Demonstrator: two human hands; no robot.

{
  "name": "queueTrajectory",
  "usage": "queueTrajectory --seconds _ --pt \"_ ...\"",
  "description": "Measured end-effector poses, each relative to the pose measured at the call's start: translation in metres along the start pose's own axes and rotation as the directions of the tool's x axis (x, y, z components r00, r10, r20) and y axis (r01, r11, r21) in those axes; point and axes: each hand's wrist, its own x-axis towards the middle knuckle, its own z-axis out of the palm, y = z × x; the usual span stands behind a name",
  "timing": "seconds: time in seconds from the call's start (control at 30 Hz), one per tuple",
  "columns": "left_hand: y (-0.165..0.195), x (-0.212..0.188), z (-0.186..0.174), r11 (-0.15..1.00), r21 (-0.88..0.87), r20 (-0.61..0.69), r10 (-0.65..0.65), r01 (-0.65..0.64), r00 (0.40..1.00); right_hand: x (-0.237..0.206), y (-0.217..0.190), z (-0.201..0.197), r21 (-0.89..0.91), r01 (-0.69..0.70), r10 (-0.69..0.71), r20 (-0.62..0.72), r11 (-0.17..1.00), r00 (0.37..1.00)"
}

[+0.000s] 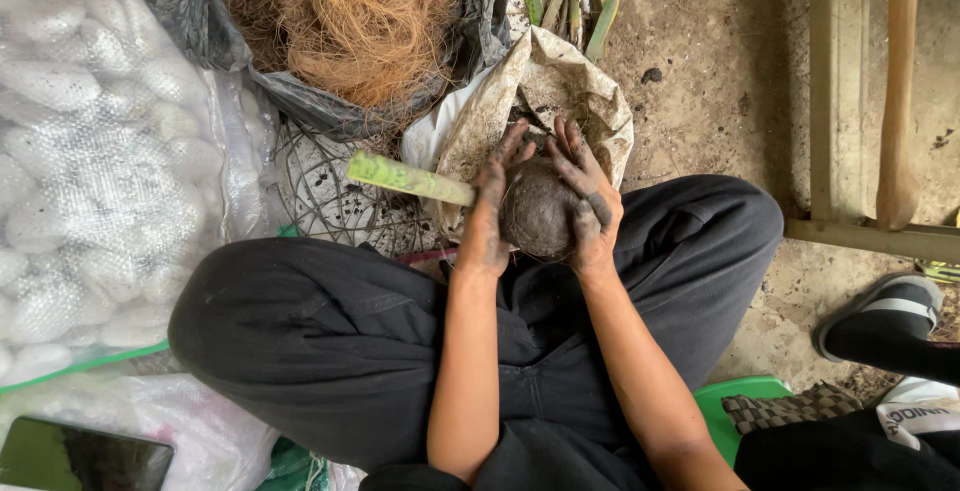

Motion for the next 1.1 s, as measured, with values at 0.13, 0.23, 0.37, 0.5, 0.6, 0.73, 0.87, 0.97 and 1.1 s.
queueTrajectory --seconds 0.13,0.23,0.37,0.5,0.6,0.73,0.87,0.97,1.1 --pt "-0.003 0.001 -0.013 0.979 -0.196 0.038 -0.044 0.05 0.998 0.004 0.003 0.006 -0.115 0.15 -0.142 0.076 0.982 0.987" --pt "-0.014 -0.001 -0.016 0.991 -0.096 0.03 0.101 -0.098 0.994 0.005 0.0 0.005 0.033 -0.187 0.187 -0.01 0.982 0.982" --pt "-0.02 0.002 -0.009 0.929 0.239 0.067 0.274 -0.282 0.959 0.007 -0.001 0.0 0.439 -0.676 0.736 0.049 0.592 0.676" --pt "-0.019 0.002 0.0 0.959 0.275 -0.237 0.131 -0.063 0.963 0.005 0.003 0.001 0.084 -0.353 0.362 -0.145 0.932 0.921" --pt "-0.021 0.0 0.003 0.937 -0.348 -0.179 -0.032 -0.033 0.983 0.005 0.002 0.002 -0.275 0.125 -0.121 0.032 0.953 0.992" --pt "-0.021 0.001 0.005 0.975 -0.103 -0.145 0.183 -0.199 0.972 0.008 -0.006 0.002 0.162 -0.339 0.343 0.001 0.927 0.939" --pt "-0.015 0.001 0.008 0.996 -0.007 -0.239 0.089 -0.094 0.967 0.008 -0.009 0.009 0.035 -0.26 0.262 -0.083 0.965 0.962" --pt "-0.011 0.001 0.009 0.979 -0.199 -0.232 -0.006 -0.041 0.973 0.005 -0.005 0.013 -0.12 -0.078 0.067 -0.094 0.99 0.993" --pt "-0.013 0.003 0.005 0.973 -0.045 -0.052 0.224 -0.226 0.973 0.004 0.004 0.005 0.445 -0.546 0.615 -0.014 0.709 0.788"
